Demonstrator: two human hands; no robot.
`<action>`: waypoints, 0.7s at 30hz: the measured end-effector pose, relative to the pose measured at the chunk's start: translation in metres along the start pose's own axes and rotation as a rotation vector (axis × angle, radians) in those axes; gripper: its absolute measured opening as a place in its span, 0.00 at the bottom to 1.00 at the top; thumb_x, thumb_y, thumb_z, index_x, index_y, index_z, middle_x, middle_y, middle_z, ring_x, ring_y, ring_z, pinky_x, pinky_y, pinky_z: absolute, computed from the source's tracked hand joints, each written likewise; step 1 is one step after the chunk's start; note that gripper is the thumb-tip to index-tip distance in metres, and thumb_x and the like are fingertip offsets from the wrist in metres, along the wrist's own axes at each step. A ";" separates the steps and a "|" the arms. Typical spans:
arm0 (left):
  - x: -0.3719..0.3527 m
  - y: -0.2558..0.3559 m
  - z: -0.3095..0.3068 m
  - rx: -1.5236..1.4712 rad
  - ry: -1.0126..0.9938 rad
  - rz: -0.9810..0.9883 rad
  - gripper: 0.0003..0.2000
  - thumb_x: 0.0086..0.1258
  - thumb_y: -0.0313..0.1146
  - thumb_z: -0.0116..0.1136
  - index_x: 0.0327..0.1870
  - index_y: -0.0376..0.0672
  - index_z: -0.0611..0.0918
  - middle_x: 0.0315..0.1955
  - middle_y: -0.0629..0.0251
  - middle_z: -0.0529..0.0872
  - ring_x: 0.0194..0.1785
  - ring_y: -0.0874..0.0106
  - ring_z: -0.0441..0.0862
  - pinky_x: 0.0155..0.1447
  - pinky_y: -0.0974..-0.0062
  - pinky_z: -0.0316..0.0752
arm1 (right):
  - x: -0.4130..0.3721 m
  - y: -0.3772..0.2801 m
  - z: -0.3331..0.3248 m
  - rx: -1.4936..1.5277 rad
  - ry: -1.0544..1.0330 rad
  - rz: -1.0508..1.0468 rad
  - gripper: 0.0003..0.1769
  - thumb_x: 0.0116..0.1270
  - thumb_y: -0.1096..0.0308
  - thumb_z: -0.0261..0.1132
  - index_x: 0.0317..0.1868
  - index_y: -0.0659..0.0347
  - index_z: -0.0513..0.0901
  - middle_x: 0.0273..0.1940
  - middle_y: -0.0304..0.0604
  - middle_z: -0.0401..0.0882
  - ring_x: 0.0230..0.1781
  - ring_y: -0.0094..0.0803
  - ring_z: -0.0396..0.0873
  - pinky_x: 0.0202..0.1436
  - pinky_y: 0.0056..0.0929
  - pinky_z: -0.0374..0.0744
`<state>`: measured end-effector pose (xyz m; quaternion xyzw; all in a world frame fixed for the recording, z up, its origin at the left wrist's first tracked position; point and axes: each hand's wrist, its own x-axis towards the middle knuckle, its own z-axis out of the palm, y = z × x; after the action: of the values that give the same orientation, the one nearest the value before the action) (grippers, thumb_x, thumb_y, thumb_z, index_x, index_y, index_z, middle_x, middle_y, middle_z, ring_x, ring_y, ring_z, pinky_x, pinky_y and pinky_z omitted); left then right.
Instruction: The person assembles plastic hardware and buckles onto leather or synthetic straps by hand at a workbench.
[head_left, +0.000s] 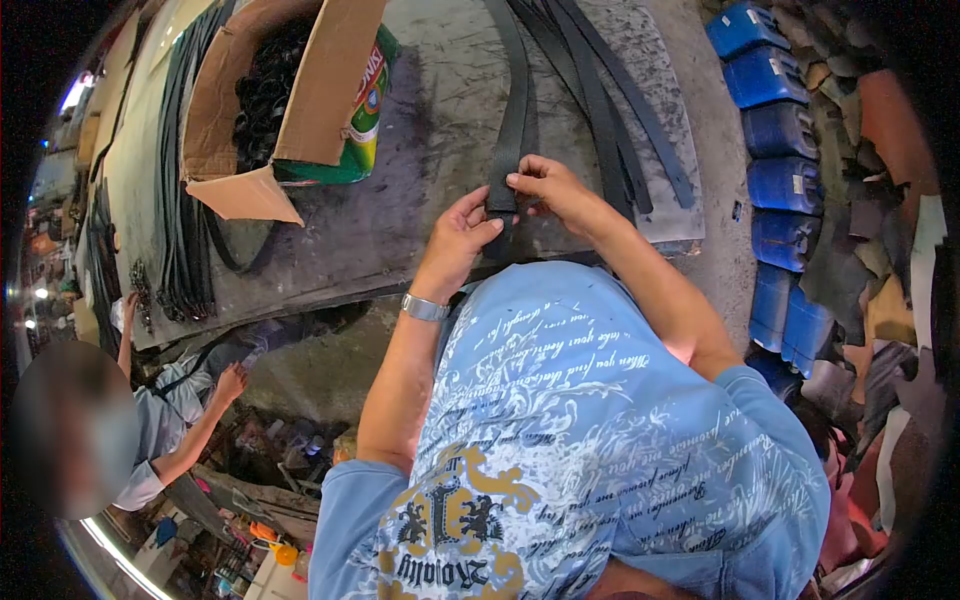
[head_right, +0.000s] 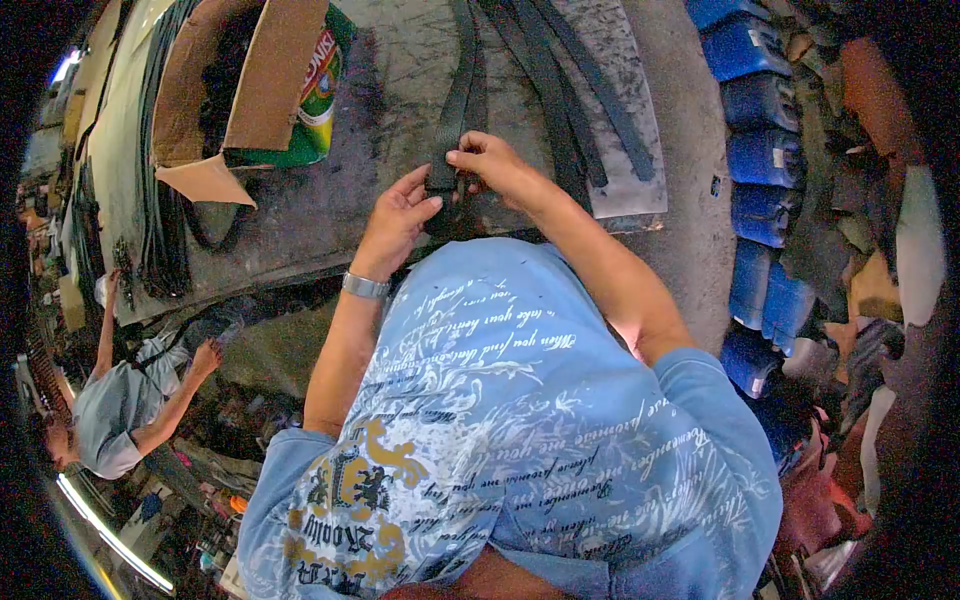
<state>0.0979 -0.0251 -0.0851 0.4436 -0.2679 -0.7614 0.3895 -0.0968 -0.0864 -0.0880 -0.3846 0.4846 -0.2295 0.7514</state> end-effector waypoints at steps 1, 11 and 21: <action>-0.001 0.001 0.001 0.005 0.003 -0.002 0.30 0.67 0.18 0.57 0.71 0.29 0.62 0.58 0.52 0.79 0.57 0.68 0.81 0.61 0.71 0.76 | 0.000 0.000 0.000 0.000 -0.003 -0.006 0.11 0.70 0.57 0.63 0.36 0.52 0.74 0.31 0.31 0.77 0.28 0.20 0.78 0.32 0.20 0.71; -0.010 0.006 -0.019 0.177 0.143 0.049 0.26 0.67 0.19 0.56 0.67 0.29 0.67 0.51 0.56 0.83 0.52 0.71 0.82 0.56 0.75 0.77 | 0.013 0.016 0.021 -0.148 -0.136 -0.021 0.12 0.69 0.55 0.64 0.37 0.53 0.77 0.31 0.31 0.78 0.30 0.19 0.75 0.33 0.22 0.72; -0.063 -0.001 -0.168 0.802 0.430 -0.019 0.29 0.58 0.30 0.71 0.62 0.40 0.74 0.45 0.58 0.84 0.47 0.69 0.80 0.52 0.69 0.76 | -0.009 0.028 -0.031 -0.391 0.110 -0.077 0.23 0.69 0.58 0.64 0.58 0.64 0.79 0.52 0.46 0.81 0.53 0.32 0.77 0.54 0.30 0.76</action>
<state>0.2655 0.0169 -0.1340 0.7097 -0.4507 -0.4918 0.2268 -0.1293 -0.0745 -0.1130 -0.5280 0.5453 -0.1804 0.6255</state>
